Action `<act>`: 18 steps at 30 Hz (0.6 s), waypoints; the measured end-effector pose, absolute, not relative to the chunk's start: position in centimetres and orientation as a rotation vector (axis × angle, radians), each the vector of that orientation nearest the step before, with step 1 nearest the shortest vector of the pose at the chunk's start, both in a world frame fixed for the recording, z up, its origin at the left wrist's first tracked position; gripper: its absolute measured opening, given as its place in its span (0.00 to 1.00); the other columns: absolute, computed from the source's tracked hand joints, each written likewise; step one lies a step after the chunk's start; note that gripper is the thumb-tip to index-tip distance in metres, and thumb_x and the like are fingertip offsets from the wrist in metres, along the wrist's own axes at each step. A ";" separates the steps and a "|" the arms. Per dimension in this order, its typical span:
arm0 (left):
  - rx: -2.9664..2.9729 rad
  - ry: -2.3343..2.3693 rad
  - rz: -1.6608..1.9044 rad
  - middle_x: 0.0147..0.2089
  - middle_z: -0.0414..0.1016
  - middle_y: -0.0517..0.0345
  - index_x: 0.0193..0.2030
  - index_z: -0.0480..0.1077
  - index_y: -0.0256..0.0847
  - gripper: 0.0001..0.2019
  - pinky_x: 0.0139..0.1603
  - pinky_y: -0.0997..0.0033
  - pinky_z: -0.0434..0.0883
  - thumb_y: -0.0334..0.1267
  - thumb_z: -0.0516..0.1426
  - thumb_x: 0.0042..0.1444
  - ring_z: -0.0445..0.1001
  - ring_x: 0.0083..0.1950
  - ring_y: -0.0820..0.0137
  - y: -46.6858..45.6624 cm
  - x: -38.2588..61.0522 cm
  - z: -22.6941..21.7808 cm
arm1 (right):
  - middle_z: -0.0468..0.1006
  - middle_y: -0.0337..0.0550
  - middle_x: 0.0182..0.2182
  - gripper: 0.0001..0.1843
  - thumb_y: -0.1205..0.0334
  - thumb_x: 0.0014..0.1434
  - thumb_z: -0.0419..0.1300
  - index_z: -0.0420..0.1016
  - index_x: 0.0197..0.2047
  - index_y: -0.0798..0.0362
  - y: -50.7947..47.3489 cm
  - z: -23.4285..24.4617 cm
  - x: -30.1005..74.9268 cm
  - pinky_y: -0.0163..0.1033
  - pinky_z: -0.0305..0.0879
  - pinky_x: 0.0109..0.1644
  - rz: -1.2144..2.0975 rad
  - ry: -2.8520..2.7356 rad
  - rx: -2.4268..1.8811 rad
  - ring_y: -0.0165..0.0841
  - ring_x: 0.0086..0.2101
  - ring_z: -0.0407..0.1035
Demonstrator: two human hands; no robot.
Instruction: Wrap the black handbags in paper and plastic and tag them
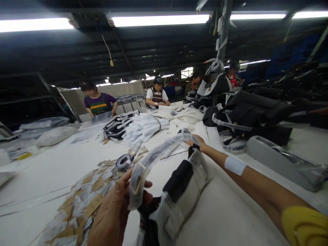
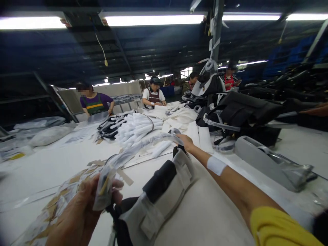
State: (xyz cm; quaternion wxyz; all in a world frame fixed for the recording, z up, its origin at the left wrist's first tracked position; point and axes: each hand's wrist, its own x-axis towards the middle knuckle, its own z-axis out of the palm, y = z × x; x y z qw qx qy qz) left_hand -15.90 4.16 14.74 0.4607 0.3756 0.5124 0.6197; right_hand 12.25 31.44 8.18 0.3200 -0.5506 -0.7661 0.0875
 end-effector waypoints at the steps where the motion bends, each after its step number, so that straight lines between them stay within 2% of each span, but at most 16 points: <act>1: 0.945 1.236 1.511 0.47 0.80 0.48 0.59 0.70 0.43 0.32 0.37 0.59 0.78 0.64 0.53 0.58 0.79 0.37 0.60 4.2 -15.9 15.2 | 0.81 0.50 0.41 0.19 0.49 0.64 0.58 0.77 0.49 0.55 30.6 8.9 13.1 0.42 0.71 0.43 0.196 -1.945 -1.479 0.43 0.40 0.75; 3: 1.028 1.195 1.461 0.55 0.77 0.47 0.62 0.67 0.42 0.33 0.47 0.58 0.76 0.64 0.51 0.60 0.78 0.48 0.57 4.7 -16.2 16.2 | 0.81 0.53 0.40 0.24 0.47 0.65 0.55 0.75 0.52 0.59 27.8 10.6 14.6 0.43 0.70 0.40 0.110 -1.765 -1.491 0.43 0.36 0.75; 4: 1.077 1.182 1.431 0.57 0.76 0.47 0.62 0.68 0.41 0.33 0.52 0.58 0.74 0.64 0.51 0.60 0.77 0.52 0.57 5.1 -16.4 16.6 | 0.81 0.52 0.40 0.26 0.47 0.65 0.54 0.74 0.54 0.59 25.8 11.4 15.1 0.42 0.70 0.39 0.065 -1.680 -1.454 0.41 0.34 0.75; 6: 1.160 1.166 1.353 0.54 0.78 0.47 0.58 0.72 0.38 0.33 0.57 0.59 0.70 0.64 0.50 0.61 0.75 0.55 0.57 6.1 -16.8 17.8 | 0.81 0.48 0.39 0.24 0.46 0.61 0.60 0.76 0.52 0.55 21.0 12.8 15.5 0.40 0.71 0.34 -0.007 -1.523 -1.258 0.36 0.30 0.73; 9: 1.240 1.144 1.147 0.45 0.81 0.45 0.44 0.78 0.34 0.30 0.48 0.65 0.73 0.63 0.53 0.59 0.78 0.44 0.61 7.4 -16.8 19.8 | 0.81 0.47 0.44 0.17 0.51 0.59 0.65 0.79 0.49 0.50 13.3 13.5 14.1 0.37 0.72 0.32 0.009 -1.644 -0.999 0.34 0.31 0.74; 11: 1.262 1.131 1.056 0.37 0.80 0.49 0.38 0.78 0.34 0.26 0.38 0.72 0.72 0.60 0.59 0.57 0.76 0.35 0.68 7.7 -16.4 21.2 | 0.81 0.47 0.46 0.14 0.57 0.60 0.65 0.80 0.49 0.49 9.4 12.8 12.2 0.39 0.76 0.39 0.026 -1.776 -0.869 0.37 0.37 0.77; 14: 1.284 1.119 1.017 0.34 0.78 0.55 0.39 0.78 0.36 0.20 0.31 0.77 0.67 0.53 0.67 0.50 0.72 0.31 0.73 7.4 -15.4 22.8 | 0.81 0.46 0.47 0.15 0.63 0.61 0.63 0.79 0.52 0.47 6.9 11.3 9.0 0.42 0.76 0.51 0.043 -1.878 -0.779 0.39 0.45 0.77; 18: 1.361 1.182 1.011 0.37 0.78 0.54 0.43 0.78 0.37 0.22 0.35 0.74 0.67 0.52 0.67 0.49 0.74 0.35 0.69 6.6 -14.6 23.6 | 0.81 0.45 0.47 0.16 0.64 0.61 0.62 0.78 0.53 0.46 7.3 10.6 5.5 0.44 0.76 0.51 0.106 -1.863 -0.786 0.40 0.45 0.77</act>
